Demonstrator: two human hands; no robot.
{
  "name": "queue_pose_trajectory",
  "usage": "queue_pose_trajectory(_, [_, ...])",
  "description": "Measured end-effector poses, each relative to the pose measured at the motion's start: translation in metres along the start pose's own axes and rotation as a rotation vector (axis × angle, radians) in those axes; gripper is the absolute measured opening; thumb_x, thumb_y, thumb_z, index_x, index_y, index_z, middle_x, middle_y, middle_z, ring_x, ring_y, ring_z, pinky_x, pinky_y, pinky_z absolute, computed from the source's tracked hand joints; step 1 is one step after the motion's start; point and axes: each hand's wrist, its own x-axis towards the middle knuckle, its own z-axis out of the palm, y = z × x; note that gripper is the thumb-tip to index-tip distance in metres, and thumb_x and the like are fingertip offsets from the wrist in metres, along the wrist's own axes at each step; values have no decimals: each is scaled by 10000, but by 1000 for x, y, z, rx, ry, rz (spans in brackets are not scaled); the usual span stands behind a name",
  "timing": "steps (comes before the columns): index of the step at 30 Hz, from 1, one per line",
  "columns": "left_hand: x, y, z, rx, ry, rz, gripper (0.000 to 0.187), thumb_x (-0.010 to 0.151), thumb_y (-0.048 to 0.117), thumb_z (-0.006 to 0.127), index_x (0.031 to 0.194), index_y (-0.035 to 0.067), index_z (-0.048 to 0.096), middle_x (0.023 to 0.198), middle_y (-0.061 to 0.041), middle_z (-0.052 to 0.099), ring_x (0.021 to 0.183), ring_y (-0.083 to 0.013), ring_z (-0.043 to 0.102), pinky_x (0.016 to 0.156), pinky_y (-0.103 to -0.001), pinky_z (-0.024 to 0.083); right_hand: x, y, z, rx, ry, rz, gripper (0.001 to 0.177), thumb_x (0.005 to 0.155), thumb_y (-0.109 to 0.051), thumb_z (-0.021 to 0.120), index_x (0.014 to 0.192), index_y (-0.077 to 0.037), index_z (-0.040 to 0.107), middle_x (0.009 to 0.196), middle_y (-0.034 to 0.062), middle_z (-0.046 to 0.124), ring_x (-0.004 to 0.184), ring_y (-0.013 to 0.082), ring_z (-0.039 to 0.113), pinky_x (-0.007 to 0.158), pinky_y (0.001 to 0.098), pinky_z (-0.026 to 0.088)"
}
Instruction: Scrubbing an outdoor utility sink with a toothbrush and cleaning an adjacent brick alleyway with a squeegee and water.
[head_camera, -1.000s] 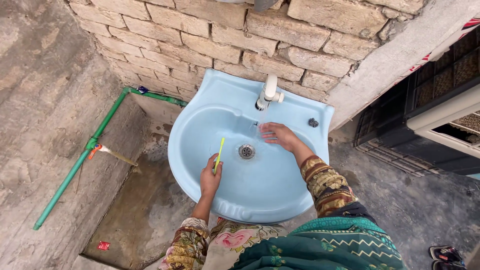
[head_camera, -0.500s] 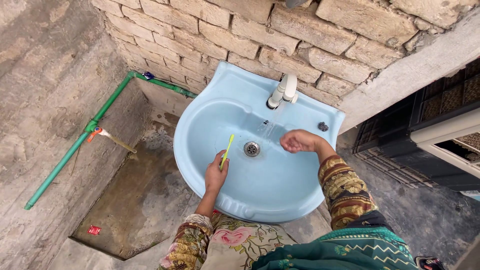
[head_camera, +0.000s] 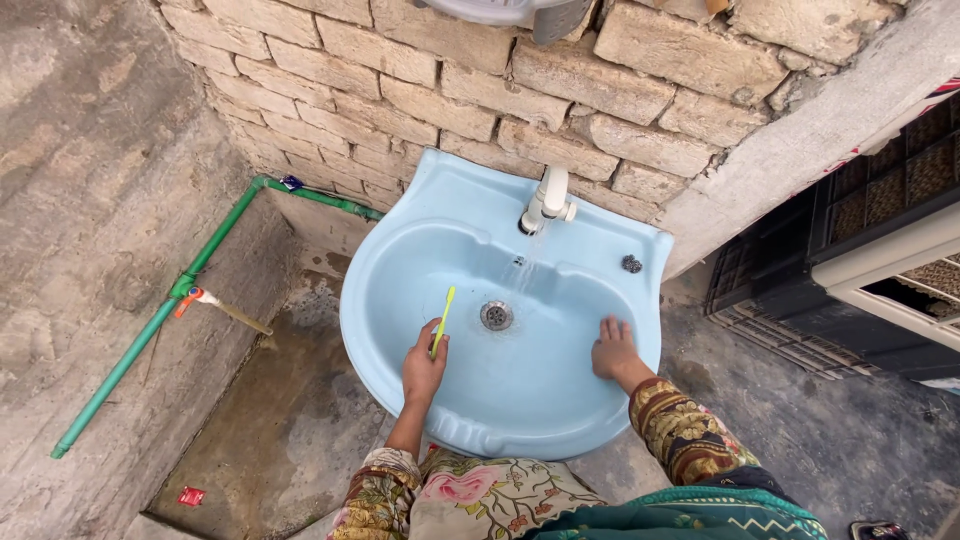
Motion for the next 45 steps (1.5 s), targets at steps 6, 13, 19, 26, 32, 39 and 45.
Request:
queue_pose_trajectory(6, [0,8,-4,-12,-23,-65,443,990,323,608,1426,300,533,961,-133,762,783,-314,728,732,-447,558,5,-55,-95,1259,-183,-323,513,972,-320,557,1469,-195,540,1472,64,580,1295,247,584,1099,420,508])
queue_pose_trajectory(13, [1,1,1,-36,60,-8,425,981,303,632,1400,279,567,976,-157,755,821,-330,732,718,-450,569,58,-85,-220,2651,-147,-364,412,1064,-155,382,1355,114,497,1345,291,614,1234,374,638,1075,432,541])
queue_pose_trajectory(19, [2,0,0,-75,53,-5,417,977,294,626,1388,272,564,954,-135,760,791,-336,732,705,-458,562,46,-78,-248,2732,-230,-336,491,1077,-231,323,1310,165,497,1299,352,609,1216,452,626,1059,471,536])
queue_pose_trajectory(26, [3,3,-1,-48,7,-33,427,983,314,623,1403,282,555,948,-137,758,792,-331,727,722,-452,560,38,-66,-246,2866,-206,-326,418,1052,-185,363,1234,130,569,1233,310,658,1160,409,663,1008,449,566])
queue_pose_trajectory(32, [5,-4,4,-27,-13,-35,428,983,329,619,1404,285,556,976,-137,755,821,-319,730,749,-441,569,97,-72,-202,3079,-251,-573,168,973,-123,483,919,-12,596,839,117,607,738,243,570,629,333,473])
queue_pose_trajectory(39, [7,-7,6,-12,-8,-31,433,977,341,622,1403,293,558,983,-131,762,818,-327,737,742,-446,575,127,-55,-177,3511,78,-90,260,953,-92,387,1012,45,600,947,144,635,796,261,612,704,344,502])
queue_pose_trajectory(45, [7,-7,7,-9,4,-5,433,975,325,627,1402,290,559,993,-144,764,817,-336,739,733,-451,575,89,-51,-207,3416,490,135,304,1017,-211,399,1138,-61,634,1129,118,654,938,278,655,850,368,542])
